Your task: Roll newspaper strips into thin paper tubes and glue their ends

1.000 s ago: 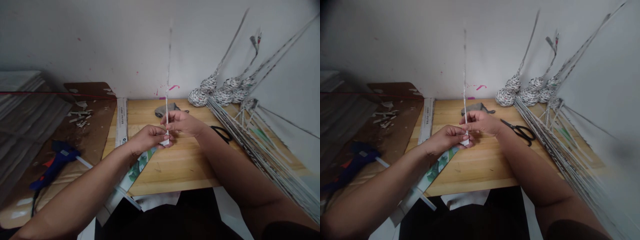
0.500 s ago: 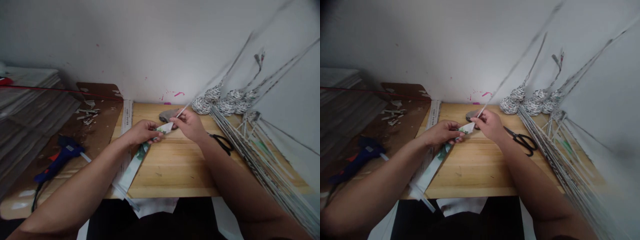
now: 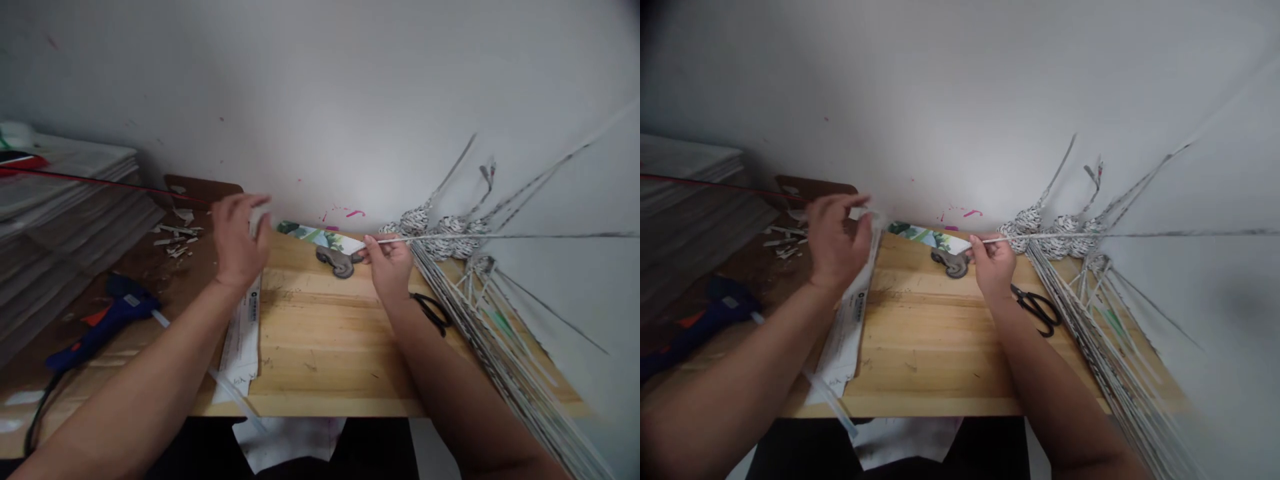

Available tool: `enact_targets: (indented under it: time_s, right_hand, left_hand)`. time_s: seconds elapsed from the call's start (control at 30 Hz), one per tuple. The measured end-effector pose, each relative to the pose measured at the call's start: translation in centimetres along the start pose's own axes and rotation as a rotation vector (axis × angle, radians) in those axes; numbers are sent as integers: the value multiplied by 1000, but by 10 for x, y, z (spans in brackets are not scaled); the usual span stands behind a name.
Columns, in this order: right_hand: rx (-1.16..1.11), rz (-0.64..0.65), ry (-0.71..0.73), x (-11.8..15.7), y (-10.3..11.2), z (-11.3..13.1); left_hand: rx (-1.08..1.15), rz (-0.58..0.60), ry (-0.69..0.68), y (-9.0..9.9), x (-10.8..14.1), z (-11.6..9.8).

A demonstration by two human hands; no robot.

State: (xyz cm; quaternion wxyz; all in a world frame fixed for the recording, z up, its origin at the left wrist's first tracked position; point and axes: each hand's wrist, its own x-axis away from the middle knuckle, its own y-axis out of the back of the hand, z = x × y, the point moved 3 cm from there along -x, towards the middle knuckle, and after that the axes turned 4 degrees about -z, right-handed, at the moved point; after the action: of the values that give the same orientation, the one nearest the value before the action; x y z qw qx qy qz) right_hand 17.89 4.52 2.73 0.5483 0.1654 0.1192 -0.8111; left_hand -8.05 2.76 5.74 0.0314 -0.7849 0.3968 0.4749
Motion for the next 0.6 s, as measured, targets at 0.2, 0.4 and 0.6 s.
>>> enact_targets:
  time_s: [0.2,0.4,0.6]
  right_hand:
    - [4,67,28,26,-15,-1]
    - [-53,210,47,48,-27,3]
    - [-305,280,-220,51,-37,-13]
  left_hand:
    - [846,974,731,-55,74,-39]
    - [1203,659,1184,-62,78,-33]
    - [1266,521,1208,-60,70,-29]
